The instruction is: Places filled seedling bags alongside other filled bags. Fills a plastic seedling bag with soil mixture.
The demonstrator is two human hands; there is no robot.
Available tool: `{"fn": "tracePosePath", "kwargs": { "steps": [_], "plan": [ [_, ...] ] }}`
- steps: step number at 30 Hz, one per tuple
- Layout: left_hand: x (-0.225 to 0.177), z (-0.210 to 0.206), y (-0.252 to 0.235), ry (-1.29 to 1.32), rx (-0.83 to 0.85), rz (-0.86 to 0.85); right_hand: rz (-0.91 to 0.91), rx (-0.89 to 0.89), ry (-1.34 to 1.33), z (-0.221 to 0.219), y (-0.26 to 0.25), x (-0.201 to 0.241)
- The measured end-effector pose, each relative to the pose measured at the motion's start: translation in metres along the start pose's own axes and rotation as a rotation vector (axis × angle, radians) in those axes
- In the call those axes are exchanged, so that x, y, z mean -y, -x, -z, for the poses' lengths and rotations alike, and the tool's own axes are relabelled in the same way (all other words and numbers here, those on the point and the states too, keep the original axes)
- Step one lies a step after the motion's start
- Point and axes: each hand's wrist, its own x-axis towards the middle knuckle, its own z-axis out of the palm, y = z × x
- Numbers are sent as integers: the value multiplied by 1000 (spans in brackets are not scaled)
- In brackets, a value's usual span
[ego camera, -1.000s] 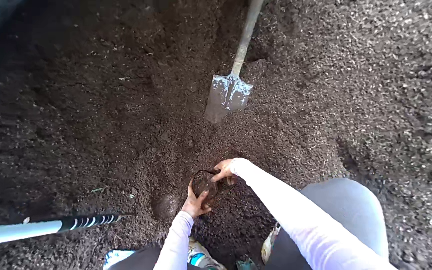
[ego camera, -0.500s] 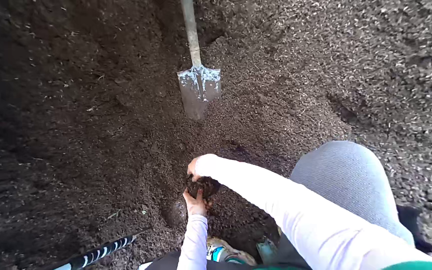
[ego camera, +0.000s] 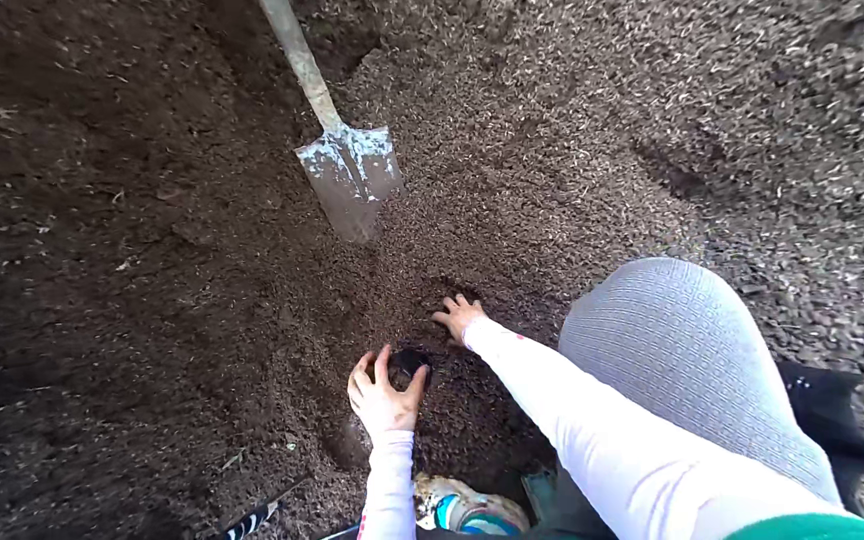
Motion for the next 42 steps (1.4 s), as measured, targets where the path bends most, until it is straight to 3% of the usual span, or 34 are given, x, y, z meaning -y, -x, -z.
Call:
{"fn": "tracePosePath", "kwargs": {
  "steps": [4,7,10,13,16,18,20,23,27,29,32,34,37,39,42],
  "plan": [
    [-1,-5,-8,120,-99,-15,-40,30,-274,0,-4,0],
    [11,6,-2,326,-206,-8,-70,23,-849,14,0,7],
    [24,26,8,534,-267,228,-71,69,-1390,30,14,48],
    [33,42,18,609,-158,518,50,153,-1611,48,37,101],
    [33,50,28,570,217,720,216,138,-1482,46,61,140],
    [31,49,31,520,432,728,259,142,-1181,45,74,153],
    [30,46,32,446,536,675,304,132,-908,46,83,162],
    [28,51,30,392,548,587,456,81,-764,59,95,175],
    [29,51,30,419,509,552,649,-96,-900,72,113,206],
    [29,48,30,444,472,564,588,-133,-928,49,100,205],
    [26,47,33,441,475,590,329,32,-716,12,69,178],
    [27,48,30,477,462,608,341,49,-749,32,80,192],
    [30,44,33,520,447,590,537,-59,-905,58,119,217],
    [28,39,39,547,388,598,497,-115,-779,34,111,209],
    [24,42,40,560,375,614,353,56,-648,-8,77,177]
  ]
}}
